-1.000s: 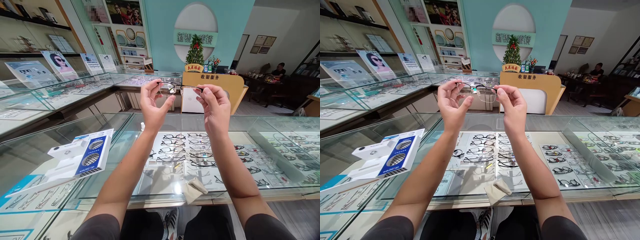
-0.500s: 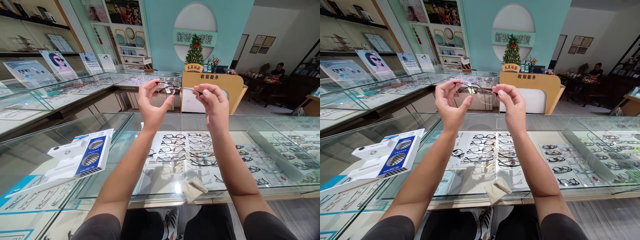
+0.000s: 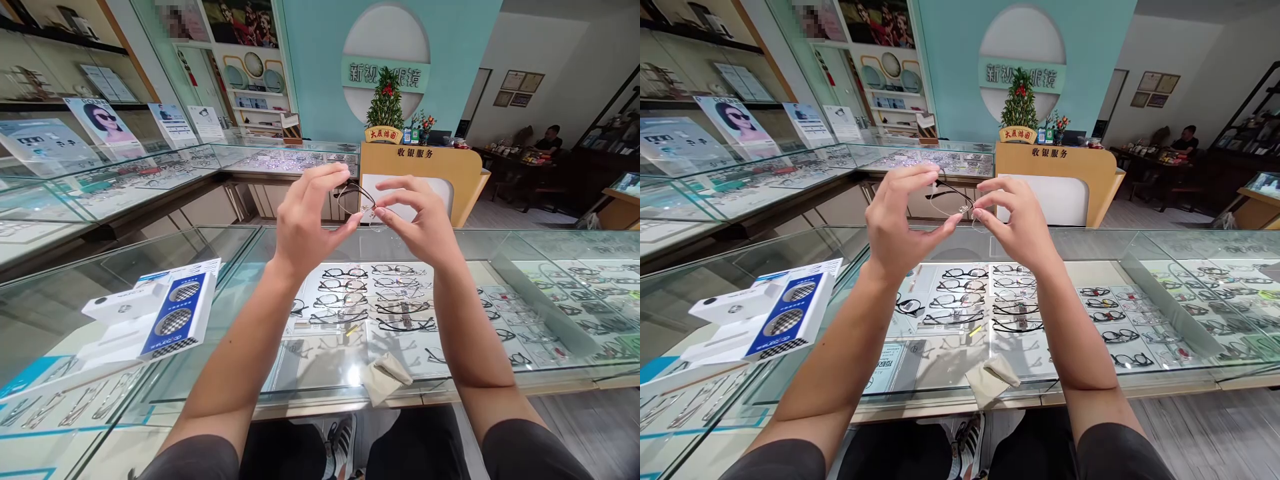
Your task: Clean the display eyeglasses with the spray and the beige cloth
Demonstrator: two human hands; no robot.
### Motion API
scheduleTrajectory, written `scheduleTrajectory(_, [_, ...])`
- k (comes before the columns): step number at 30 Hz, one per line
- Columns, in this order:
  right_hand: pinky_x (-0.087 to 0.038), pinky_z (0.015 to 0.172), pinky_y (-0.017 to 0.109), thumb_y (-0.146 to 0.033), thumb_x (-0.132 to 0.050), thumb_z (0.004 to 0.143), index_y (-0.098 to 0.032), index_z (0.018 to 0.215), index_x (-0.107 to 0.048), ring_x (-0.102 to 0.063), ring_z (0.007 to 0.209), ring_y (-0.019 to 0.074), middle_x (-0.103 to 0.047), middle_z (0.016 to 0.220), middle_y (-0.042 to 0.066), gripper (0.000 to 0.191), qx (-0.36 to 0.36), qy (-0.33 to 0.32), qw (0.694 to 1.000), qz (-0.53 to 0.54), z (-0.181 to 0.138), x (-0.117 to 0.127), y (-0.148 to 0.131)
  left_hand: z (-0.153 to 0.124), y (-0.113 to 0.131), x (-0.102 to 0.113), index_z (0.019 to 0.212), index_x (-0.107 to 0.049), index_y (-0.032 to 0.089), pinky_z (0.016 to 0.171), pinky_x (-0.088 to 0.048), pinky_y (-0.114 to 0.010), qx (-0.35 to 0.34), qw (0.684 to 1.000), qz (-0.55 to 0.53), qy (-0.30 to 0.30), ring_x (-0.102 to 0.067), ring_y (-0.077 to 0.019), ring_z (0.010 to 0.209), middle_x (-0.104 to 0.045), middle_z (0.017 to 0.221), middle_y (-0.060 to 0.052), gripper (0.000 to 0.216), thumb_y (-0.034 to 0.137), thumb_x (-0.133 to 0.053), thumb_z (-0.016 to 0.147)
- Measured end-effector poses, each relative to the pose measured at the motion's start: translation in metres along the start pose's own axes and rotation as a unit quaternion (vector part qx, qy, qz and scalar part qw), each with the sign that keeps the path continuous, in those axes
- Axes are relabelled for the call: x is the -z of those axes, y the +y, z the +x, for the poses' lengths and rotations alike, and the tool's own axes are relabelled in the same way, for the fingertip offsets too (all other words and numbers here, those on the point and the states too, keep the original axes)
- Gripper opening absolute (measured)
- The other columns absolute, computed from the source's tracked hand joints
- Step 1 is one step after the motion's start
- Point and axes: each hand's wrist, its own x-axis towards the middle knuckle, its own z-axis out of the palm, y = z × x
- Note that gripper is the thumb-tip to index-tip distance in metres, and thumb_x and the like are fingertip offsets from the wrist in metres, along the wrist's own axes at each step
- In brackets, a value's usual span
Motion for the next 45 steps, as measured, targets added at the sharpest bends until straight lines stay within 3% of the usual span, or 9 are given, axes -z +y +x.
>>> scheduleTrajectory(10, [-0.063,0.099,0.045,-0.059,-0.091,0.086,-0.025,0.091,-0.086,-0.08,0.105,0.0238,-0.088,0.114,0.009,0.035,-0.152,-0.093,0.943,0.281,0.002,-0.006,0.01,0.004,0.004,-0.007,0.141,-0.066,0.03,0.117,-0.064,-0.057,0.196,0.942,-0.271,-0.011,-0.072,-0.0379,0.135,-0.068,0.142,-0.012,0.082,0.066,-0.098,0.075])
scheduleTrajectory(15, [-0.066,0.094,0.043,-0.059,-0.093,0.083,-0.023,0.09,-0.086,-0.08,0.1,0.0228,-0.088,0.112,0.009,0.037,-0.158,-0.066,0.944,0.281,0.001,-0.008,0.009,0.004,0.006,-0.005,0.148,-0.061,0.033,0.12,-0.061,-0.054,0.157,0.965,-0.208,0.002,-0.068,-0.0367,0.141,-0.065,0.147,-0.011,0.084,0.072,-0.092,0.08])
scheduleTrajectory(19, [-0.06,0.11,0.051,-0.049,-0.088,0.089,-0.024,0.086,-0.086,-0.08,0.113,0.028,-0.088,0.113,0.009,0.025,-0.112,0.017,0.978,0.175,-0.001,-0.01,0.003,0.0,0.028,0.005,0.136,-0.069,0.03,0.113,-0.061,-0.046,0.225,0.961,-0.125,0.103,-0.073,-0.0275,0.123,-0.071,0.134,-0.007,0.061,0.059,-0.091,0.087])
scheduleTrajectory(21, [-0.057,0.114,0.053,-0.044,-0.085,0.093,-0.025,0.087,-0.086,-0.08,0.116,0.0291,-0.087,0.114,0.009,0.02,-0.088,0.033,0.987,0.134,-0.004,-0.014,-0.003,-0.009,0.044,0.009,0.112,-0.078,0.025,0.095,-0.063,-0.036,0.294,0.94,-0.115,0.129,-0.072,-0.0199,0.098,-0.075,0.108,-0.004,0.034,0.051,-0.088,0.091])
scheduleTrajectory(24, [-0.057,0.113,0.052,-0.041,-0.081,0.097,-0.026,0.088,-0.084,-0.079,0.119,0.03,-0.087,0.118,0.009,0.018,-0.062,0.025,0.993,0.1,-0.011,-0.026,-0.016,-0.029,0.068,0.01,0.09,-0.084,0.022,0.072,-0.055,-0.03,0.401,0.894,-0.188,0.078,-0.063,-0.016,0.075,-0.072,0.081,-0.002,0.023,0.045,-0.084,0.093])
scheduleTrajectory(34, [-0.055,0.107,0.052,-0.024,-0.06,0.108,-0.023,0.105,-0.081,-0.076,0.122,0.0324,-0.082,0.136,0.014,0.022,0.001,-0.024,0.993,-0.119,-0.072,-0.086,-0.054,-0.088,0.1,0.003,0.099,-0.088,0.022,0.061,-0.044,-0.026,0.577,0.725,-0.343,0.153,-0.049,-0.009,0.064,-0.08,0.091,-0.003,0.033,0.048,-0.094,0.08])
scheduleTrajectory(37, [-0.055,0.106,0.049,-0.025,-0.058,0.109,-0.022,0.114,-0.08,-0.076,0.12,0.0314,-0.082,0.136,0.015,0.023,0.02,-0.039,0.99,-0.137,-0.092,-0.087,-0.058,-0.101,0.101,0.008,0.093,-0.088,0.021,0.059,-0.041,-0.026,0.602,0.71,-0.337,0.142,-0.046,-0.0085,0.062,-0.078,0.086,-0.003,0.034,0.049,-0.095,0.076])
scheduleTrajectory(41, [-0.052,0.106,0.046,-0.032,-0.063,0.106,-0.024,0.114,-0.077,-0.075,0.12,0.0299,-0.083,0.133,0.013,0.018,0.079,-0.041,0.989,-0.119,-0.102,-0.07,-0.03,-0.104,0.091,0.039,0.087,-0.088,0.023,0.058,-0.036,-0.028,0.57,0.785,-0.239,0.043,-0.046,-0.012,0.061,-0.069,0.072,-0.001,0.031,0.053,-0.091,0.08])
scheduleTrajectory(45, [-0.043,0.076,0.039,-0.028,-0.055,0.1,-0.027,0.068,-0.051,-0.059,0.076,0.024,-0.069,0.077,0.008,0.033,-0.052,0.066,0.979,-0.185,-0.102,-0.05,0.03,-0.086,0.076,0.079,0.08,-0.086,0.026,0.056,-0.025,-0.031,0.47,0.824,-0.088,-0.305,-0.039,-0.0141,0.051,-0.048,0.053,0.002,0.025,0.049,-0.079,0.09])
